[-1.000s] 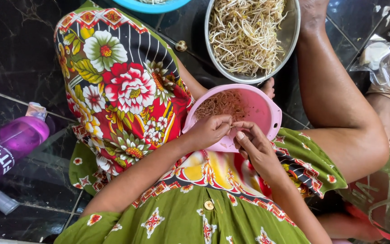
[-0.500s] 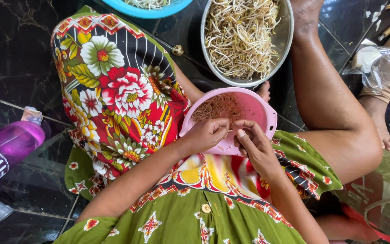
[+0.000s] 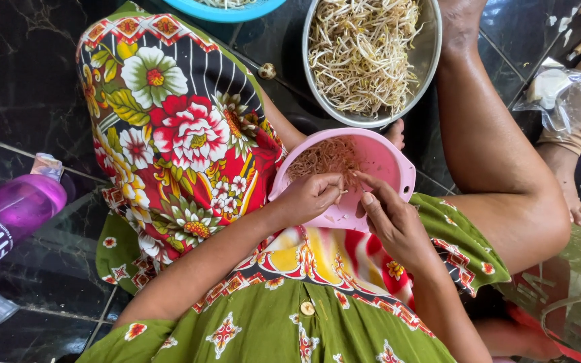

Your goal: Trimming the ends of bean sprouts by hand and sorting them into different bowls while sitting on the floor.

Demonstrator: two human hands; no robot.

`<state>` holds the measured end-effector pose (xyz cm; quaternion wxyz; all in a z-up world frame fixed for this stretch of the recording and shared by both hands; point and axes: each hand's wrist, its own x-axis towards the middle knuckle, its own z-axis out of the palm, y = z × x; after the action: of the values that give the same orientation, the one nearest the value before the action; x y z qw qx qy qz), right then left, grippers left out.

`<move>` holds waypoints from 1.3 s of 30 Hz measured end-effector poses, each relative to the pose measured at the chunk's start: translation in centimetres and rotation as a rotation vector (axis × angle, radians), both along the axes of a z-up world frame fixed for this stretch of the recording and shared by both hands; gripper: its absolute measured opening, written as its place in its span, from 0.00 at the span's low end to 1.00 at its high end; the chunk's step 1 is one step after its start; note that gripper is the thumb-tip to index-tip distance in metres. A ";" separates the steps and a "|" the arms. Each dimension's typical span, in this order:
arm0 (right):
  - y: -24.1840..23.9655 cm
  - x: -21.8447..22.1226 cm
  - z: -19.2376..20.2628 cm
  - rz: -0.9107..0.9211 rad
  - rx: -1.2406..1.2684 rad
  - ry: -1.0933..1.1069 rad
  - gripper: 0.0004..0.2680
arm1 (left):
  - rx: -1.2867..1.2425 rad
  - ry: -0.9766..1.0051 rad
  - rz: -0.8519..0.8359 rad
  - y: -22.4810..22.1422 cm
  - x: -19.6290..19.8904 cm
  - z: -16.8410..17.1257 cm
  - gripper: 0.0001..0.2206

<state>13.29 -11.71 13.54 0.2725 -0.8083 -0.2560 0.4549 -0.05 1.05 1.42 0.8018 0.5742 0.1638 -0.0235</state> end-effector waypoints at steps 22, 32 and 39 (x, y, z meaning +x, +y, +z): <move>0.8 -0.4 -1.5 0.247 0.115 -0.369 0.03 | 0.006 0.013 -0.023 -0.5 -0.5 -1.4 0.09; 6.1 2.9 4.1 0.520 0.146 -0.365 0.09 | -0.068 -0.027 0.025 -0.3 -0.3 -1.2 0.08; 17.0 4.7 6.9 0.506 0.583 -0.606 0.12 | 0.019 0.064 0.017 -0.8 0.2 -1.5 0.09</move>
<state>17.97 5.28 20.47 0.2816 -0.7066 -0.6290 0.1604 0.12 0.29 -0.09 0.7907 0.5794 0.1947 -0.0334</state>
